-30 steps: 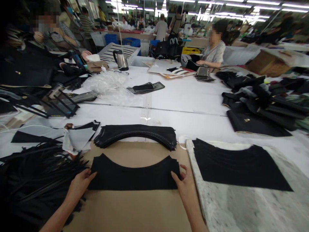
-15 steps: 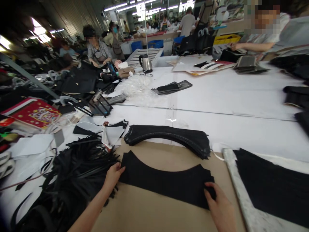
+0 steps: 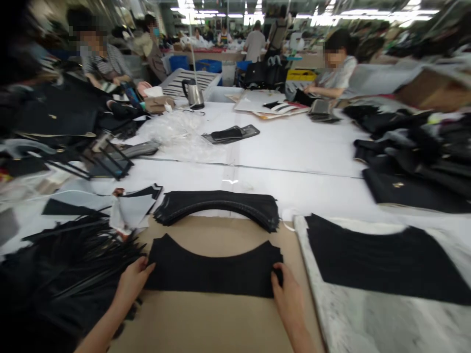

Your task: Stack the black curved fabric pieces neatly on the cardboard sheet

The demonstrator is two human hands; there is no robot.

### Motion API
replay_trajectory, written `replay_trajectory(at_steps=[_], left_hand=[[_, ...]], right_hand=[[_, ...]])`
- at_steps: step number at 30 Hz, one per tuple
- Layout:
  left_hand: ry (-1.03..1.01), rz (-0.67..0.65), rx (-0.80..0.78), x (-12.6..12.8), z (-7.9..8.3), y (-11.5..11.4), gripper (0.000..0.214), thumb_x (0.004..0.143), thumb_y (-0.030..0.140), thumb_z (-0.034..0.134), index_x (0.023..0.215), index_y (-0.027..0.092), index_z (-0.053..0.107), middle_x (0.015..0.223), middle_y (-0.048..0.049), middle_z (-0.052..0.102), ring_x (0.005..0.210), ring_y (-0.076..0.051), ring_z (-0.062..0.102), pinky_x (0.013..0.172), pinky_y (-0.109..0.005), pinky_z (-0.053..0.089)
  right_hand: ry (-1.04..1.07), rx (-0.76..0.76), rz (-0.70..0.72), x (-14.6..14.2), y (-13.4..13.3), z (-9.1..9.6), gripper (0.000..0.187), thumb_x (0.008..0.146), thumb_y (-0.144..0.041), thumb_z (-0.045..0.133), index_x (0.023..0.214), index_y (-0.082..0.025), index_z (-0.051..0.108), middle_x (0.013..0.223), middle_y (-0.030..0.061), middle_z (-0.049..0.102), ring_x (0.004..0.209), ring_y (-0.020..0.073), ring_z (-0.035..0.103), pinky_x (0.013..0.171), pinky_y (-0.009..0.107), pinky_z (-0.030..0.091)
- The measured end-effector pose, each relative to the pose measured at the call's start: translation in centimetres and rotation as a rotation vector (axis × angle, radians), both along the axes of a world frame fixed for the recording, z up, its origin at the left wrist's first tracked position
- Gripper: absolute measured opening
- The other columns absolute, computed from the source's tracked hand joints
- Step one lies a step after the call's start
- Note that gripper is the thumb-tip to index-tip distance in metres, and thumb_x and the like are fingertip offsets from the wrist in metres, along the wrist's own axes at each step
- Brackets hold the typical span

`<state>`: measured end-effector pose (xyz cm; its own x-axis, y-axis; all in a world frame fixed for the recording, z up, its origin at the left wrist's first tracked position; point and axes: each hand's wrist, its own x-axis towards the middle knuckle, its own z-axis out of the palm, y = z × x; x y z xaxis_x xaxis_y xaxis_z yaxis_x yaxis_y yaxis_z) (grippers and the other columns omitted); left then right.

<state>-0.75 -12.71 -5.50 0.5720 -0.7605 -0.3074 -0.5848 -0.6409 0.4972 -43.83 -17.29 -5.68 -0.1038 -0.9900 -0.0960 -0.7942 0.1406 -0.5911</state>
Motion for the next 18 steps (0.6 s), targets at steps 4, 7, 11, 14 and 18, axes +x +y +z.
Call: replay_trajectory(at_steps=[4, 7, 11, 14, 18], left_hand=[[-0.009, -0.041, 0.092, -0.2, -0.1, -0.3, 0.017, 0.078, 0.038, 0.05, 0.073, 0.023, 0.046, 0.07, -0.0045, 0.059, 0.067, -0.025, 0.058, 0.061, -0.031, 0.038], [-0.205, -0.036, 0.12, -1.8, 1.0, 0.3, 0.036, 0.084, 0.046, 0.04, 0.105, 0.018, 0.049, 0.091, -0.0119, 0.064, 0.077, -0.03, 0.062, 0.065, -0.036, 0.044], [-0.626, -0.19, -0.149, -5.3, 1.8, 1.4, 0.042, 0.089, 0.033, 0.035, 0.121, 0.011, 0.049, 0.121, -0.0214, 0.051, 0.107, -0.035, 0.053, 0.084, -0.045, 0.044], [-0.561, -0.472, -0.346, -7.5, 0.9, 2.1, 0.034, 0.088, 0.028, 0.042, 0.116, 0.018, 0.059, 0.122, -0.0151, 0.051, 0.114, -0.029, 0.048, 0.095, -0.043, 0.042], [-0.499, -0.624, -0.352, -8.9, -1.1, 2.7, 0.035, 0.087, 0.03, 0.048, 0.119, 0.023, 0.06, 0.122, -0.0134, 0.051, 0.116, -0.03, 0.046, 0.095, -0.046, 0.044]], right_hand=[[0.046, -0.023, -0.019, 0.0, 0.2, 0.3, 0.031, 0.084, -0.035, 0.033, 0.102, -0.018, 0.052, 0.105, 0.0103, 0.063, 0.093, 0.0251, 0.062, 0.082, 0.036, 0.045], [0.059, -0.027, -0.027, 0.1, 0.4, 0.5, 0.027, 0.084, -0.032, 0.034, 0.101, -0.019, 0.051, 0.103, 0.0093, 0.063, 0.087, 0.0247, 0.063, 0.078, 0.037, 0.046], [0.064, -0.026, -0.008, 0.2, 0.6, 0.3, 0.025, 0.082, -0.031, 0.037, 0.1, -0.02, 0.051, 0.104, 0.0083, 0.062, 0.084, 0.0243, 0.063, 0.075, 0.036, 0.046], [0.077, -0.039, -0.001, 0.1, 0.5, -0.2, 0.027, 0.082, -0.033, 0.038, 0.102, -0.02, 0.051, 0.104, 0.0088, 0.06, 0.085, 0.0253, 0.062, 0.074, 0.037, 0.046], [0.106, -0.075, 0.002, -0.1, 0.4, -0.3, 0.03, 0.084, -0.037, 0.038, 0.1, -0.019, 0.055, 0.101, 0.0093, 0.056, 0.078, 0.0238, 0.061, 0.071, 0.037, 0.047]])
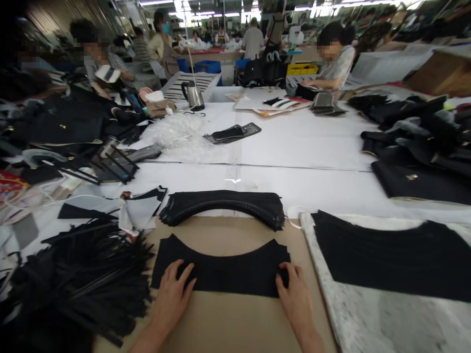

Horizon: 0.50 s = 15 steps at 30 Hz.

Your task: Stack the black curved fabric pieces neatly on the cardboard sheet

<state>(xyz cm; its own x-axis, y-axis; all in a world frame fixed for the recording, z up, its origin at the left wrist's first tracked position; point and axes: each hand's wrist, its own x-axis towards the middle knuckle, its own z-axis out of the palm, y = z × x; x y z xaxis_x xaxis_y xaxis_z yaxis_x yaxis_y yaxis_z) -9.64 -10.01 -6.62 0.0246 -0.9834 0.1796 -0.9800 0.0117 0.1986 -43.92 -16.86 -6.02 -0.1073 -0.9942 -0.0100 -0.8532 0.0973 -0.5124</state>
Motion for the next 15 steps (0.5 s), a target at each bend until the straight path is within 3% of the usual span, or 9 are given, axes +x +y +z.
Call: replay_trajectory(at_steps=[4, 10, 15], left_hand=[[-0.023, 0.001, -0.007, 0.0, -0.6, 0.4, 0.036, 0.087, 0.029, 0.049, 0.121, 0.024, 0.059, 0.124, -0.0136, 0.05, 0.118, -0.032, 0.045, 0.098, -0.048, 0.041], [-0.032, 0.032, 0.017, -0.4, 0.4, 0.9, 0.035, 0.089, 0.026, 0.046, 0.122, 0.024, 0.058, 0.125, -0.0143, 0.049, 0.119, -0.031, 0.044, 0.1, -0.05, 0.039], [0.009, 0.072, -0.027, -0.5, 1.3, 0.4, 0.032, 0.088, 0.023, 0.047, 0.117, 0.023, 0.059, 0.119, -0.0125, 0.053, 0.115, -0.029, 0.047, 0.102, -0.054, 0.035]], right_hand=[[0.06, -0.093, -0.055, -0.1, 0.6, 0.7, 0.038, 0.088, -0.038, 0.032, 0.103, -0.016, 0.06, 0.108, 0.0142, 0.048, 0.088, 0.0271, 0.055, 0.074, 0.039, 0.046], [0.171, -0.159, 0.17, -0.6, 1.9, 0.0, 0.042, 0.09, -0.041, 0.029, 0.108, -0.018, 0.059, 0.104, 0.0124, 0.056, 0.094, 0.0322, 0.052, 0.082, 0.048, 0.04], [0.042, -0.255, 0.164, -2.4, 2.0, 0.3, 0.039, 0.09, -0.04, 0.031, 0.106, -0.015, 0.057, 0.101, 0.0138, 0.058, 0.097, 0.032, 0.053, 0.091, 0.048, 0.038]])
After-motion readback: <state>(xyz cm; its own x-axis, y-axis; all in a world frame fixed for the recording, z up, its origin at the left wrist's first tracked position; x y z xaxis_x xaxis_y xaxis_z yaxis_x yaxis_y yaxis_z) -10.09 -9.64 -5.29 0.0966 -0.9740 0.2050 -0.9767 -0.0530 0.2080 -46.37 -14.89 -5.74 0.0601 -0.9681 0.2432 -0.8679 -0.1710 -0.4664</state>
